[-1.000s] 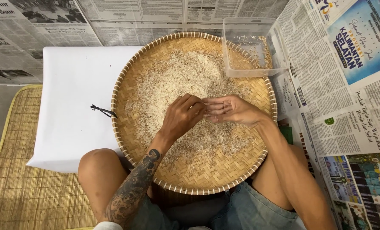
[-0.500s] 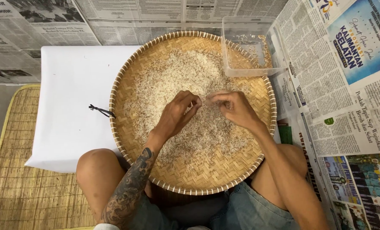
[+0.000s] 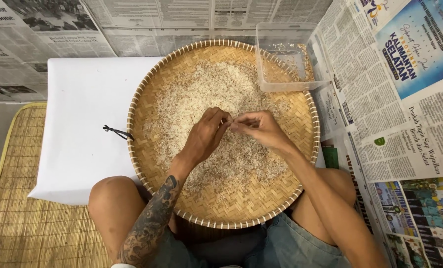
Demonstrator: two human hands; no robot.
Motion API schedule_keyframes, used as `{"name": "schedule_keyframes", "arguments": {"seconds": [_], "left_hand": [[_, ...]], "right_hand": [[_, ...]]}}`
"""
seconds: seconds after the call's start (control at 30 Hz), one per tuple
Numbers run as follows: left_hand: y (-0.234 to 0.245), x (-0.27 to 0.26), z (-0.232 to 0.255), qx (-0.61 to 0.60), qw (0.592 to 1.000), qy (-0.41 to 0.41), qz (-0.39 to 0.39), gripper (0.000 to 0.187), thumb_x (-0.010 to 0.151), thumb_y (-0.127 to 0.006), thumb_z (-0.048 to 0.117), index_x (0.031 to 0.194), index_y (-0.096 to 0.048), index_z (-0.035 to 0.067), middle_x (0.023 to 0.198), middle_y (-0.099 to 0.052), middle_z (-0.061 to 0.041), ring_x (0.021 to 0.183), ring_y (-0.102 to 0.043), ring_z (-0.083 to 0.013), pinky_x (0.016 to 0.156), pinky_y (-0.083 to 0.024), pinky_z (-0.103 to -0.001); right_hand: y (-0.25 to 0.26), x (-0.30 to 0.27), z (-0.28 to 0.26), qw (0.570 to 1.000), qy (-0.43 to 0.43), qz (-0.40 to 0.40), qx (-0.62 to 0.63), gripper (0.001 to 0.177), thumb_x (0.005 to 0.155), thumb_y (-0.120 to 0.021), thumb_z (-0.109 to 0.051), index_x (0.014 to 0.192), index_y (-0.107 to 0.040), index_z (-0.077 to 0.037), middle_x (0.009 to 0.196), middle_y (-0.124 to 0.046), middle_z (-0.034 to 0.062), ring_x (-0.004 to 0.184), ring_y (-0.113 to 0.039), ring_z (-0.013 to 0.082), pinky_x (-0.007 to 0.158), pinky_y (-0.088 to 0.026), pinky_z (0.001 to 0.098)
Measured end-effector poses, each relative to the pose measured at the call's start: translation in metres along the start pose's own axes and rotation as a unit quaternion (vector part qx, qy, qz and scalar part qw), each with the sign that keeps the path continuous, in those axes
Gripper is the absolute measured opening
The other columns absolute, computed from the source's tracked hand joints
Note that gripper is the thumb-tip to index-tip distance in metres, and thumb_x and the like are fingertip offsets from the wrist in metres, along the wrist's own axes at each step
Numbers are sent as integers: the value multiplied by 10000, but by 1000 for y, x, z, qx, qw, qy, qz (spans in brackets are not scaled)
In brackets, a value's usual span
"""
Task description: The person sits cross-legged with a large woven bamboo tray of rice on their lap and picks small dark debris out of the grains by hand. They periodically rake and turn the rice across the tray and drop the picked-out debris into a small plastic container beside the tray.
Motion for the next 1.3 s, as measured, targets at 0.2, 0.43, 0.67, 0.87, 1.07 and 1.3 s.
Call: {"name": "schedule_keyframes", "arguments": {"seconds": [0.2, 0.43, 0.67, 0.87, 1.07, 1.3], "left_hand": [[16, 2, 11, -24, 999, -23, 13, 22, 1000, -638, 71, 1019, -641, 60, 899, -618, -83, 875, -645, -252, 772, -571, -379], [11, 0, 0, 65, 997, -21, 45, 32, 1010, -630, 103, 1027, -607, 91, 908, -597, -59, 909, -645, -236, 721, -584, -368], [15, -1, 12, 65, 998, -21, 18, 22, 1011, -624, 103, 1018, -621, 82, 914, -604, -49, 907, -649, -239, 697, -601, -381], [15, 0, 4, 67, 997, -19, 41, 37, 1005, -628, 106, 1037, -613, 95, 924, -605, -50, 914, -653, -237, 691, -606, -389], [9, -1, 10, 112, 990, -61, 60, 31, 982, -669, 88, 1005, -663, 107, 936, -618, -26, 930, -656, -225, 720, -597, -332], [29, 1, 8, -120, 993, -21, 0, 64, 921, -731, 56, 972, -766, 70, 998, -737, -93, 948, -676, -264, 722, -563, -336]], "right_hand": [[-1, 1, -18, 997, 40, -9, -59, 102, 947, -693, -33, 1018, -738, 24, 888, -734, 191, 770, -693, 243, 683, -555, 316], [4, 0, -23, 996, 31, 32, -74, 151, 975, -675, -68, 1084, -733, 19, 901, -725, 197, 770, -688, 250, 652, -557, 307], [2, 5, -3, 1000, -4, 25, -13, 108, 956, -699, -111, 994, -745, -22, 859, -720, 123, 764, -683, 192, 646, -552, 280], [5, 2, -21, 991, 31, 32, -126, 159, 981, -657, -75, 1080, -734, 24, 859, -727, 195, 715, -698, 239, 639, -550, 306], [-5, 3, 3, 998, -33, 21, 49, 211, 1011, -633, -171, 1058, -746, 2, 867, -743, 150, 728, -697, 191, 678, -554, 298], [-14, 1, 1, 995, -16, -6, 95, 135, 968, -692, -101, 993, -766, 9, 846, -748, 144, 709, -701, 171, 665, -564, 279]]}}
Point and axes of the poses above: each hand's wrist, its own x-axis towards the middle knuckle, its own y-axis out of the back of the hand, z = x × y, the point moved 8 cm from there along x, towards the middle knuckle
